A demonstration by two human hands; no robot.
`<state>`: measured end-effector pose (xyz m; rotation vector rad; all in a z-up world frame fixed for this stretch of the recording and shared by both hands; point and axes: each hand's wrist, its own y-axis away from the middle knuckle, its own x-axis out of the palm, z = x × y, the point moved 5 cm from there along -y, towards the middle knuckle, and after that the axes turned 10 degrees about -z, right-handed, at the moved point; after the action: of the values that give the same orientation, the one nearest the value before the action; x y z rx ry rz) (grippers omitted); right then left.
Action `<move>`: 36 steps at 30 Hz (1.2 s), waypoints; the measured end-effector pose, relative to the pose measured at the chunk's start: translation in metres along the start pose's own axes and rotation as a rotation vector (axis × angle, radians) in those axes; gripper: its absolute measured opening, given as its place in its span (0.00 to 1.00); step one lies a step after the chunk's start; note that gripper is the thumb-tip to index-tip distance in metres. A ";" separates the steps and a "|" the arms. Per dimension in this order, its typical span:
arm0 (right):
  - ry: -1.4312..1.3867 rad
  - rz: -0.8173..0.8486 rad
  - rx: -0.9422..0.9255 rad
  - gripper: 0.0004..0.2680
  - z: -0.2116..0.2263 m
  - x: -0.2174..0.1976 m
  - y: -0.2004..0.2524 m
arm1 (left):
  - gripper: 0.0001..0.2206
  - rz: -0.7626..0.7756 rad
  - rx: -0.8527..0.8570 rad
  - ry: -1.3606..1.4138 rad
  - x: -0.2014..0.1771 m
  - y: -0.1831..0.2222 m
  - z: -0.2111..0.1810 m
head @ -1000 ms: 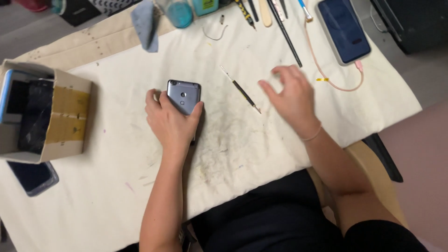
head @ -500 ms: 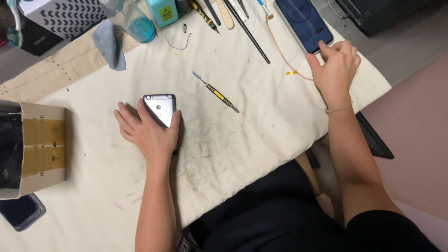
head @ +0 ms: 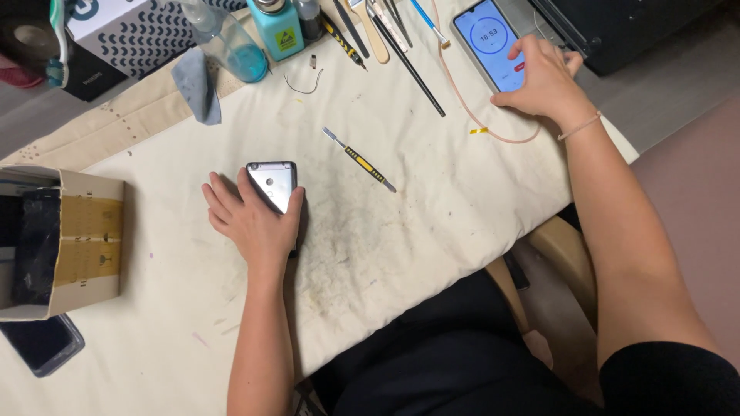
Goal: Organizing mobile repair tools, cleaning the work surface with a brush, and sorting through mobile phone parts on a workbench.
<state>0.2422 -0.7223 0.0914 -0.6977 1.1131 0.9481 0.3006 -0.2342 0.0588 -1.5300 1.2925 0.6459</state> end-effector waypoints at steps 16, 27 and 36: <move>-0.018 0.046 -0.010 0.29 0.002 -0.004 -0.016 | 0.43 0.019 0.007 -0.010 0.000 -0.001 0.000; 0.091 -0.143 -0.248 0.31 0.009 0.015 -0.048 | 0.43 -0.004 0.025 -0.019 0.001 -0.001 0.001; 0.014 -0.111 -0.221 0.34 0.019 -0.001 -0.026 | 0.44 0.004 0.015 -0.013 0.000 -0.001 0.001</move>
<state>0.2731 -0.7178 0.0980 -0.9378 0.9797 0.9804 0.3016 -0.2335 0.0586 -1.5090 1.2887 0.6461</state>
